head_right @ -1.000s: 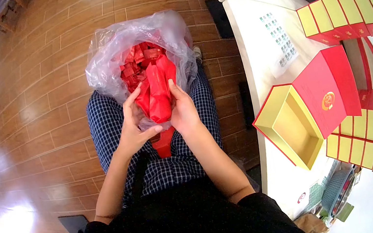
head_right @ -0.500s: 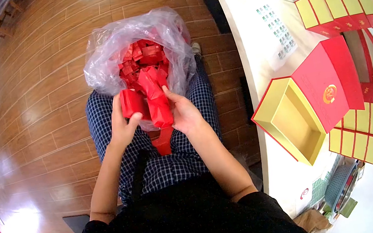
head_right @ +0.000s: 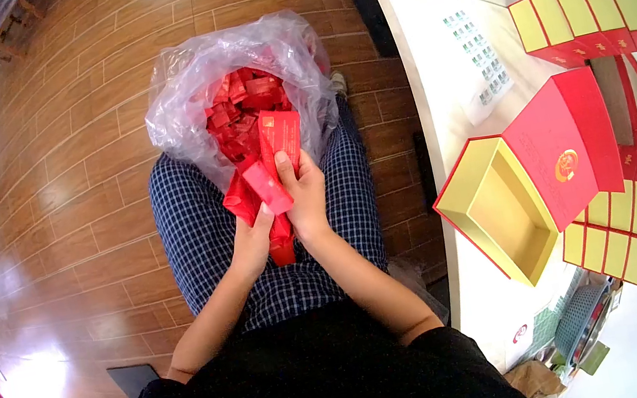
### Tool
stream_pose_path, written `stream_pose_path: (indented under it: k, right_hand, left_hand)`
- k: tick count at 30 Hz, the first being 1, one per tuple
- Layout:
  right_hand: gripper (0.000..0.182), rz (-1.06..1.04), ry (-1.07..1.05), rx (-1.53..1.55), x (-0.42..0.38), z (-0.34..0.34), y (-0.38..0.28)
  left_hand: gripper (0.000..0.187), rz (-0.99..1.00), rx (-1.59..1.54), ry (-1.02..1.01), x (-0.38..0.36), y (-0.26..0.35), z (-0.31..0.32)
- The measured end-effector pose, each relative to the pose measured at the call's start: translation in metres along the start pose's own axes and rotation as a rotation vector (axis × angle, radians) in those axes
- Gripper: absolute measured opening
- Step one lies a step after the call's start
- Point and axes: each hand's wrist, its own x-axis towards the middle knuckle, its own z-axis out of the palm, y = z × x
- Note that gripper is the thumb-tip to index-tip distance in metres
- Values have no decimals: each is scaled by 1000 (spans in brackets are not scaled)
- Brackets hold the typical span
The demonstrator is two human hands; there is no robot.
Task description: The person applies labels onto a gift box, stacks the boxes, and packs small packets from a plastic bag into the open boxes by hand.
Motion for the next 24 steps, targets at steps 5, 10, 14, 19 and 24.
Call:
stream_pose_path:
  k: [5, 10, 14, 19, 24]
  right_hand:
    - [24, -107, -62, -31, -4, 8, -13]
    - [25, -389, -211, -291, -9, 4, -23]
    - [14, -445, -207, -265, -11, 12, -26]
    - [16, -386, -306, -171, -7, 18, -21]
    - [32, -460, -359, -304, -3, 14, -13]
  left_hand:
    - [66, 159, 58, 30, 1, 4, 0]
    - [65, 138, 5, 53, -2, 31, 1]
    - [56, -22, -153, 88, -7, 43, 8]
    - [50, -114, -293, 109, -5, 48, 8]
    - [46, -155, -275, 95, -1, 34, 1]
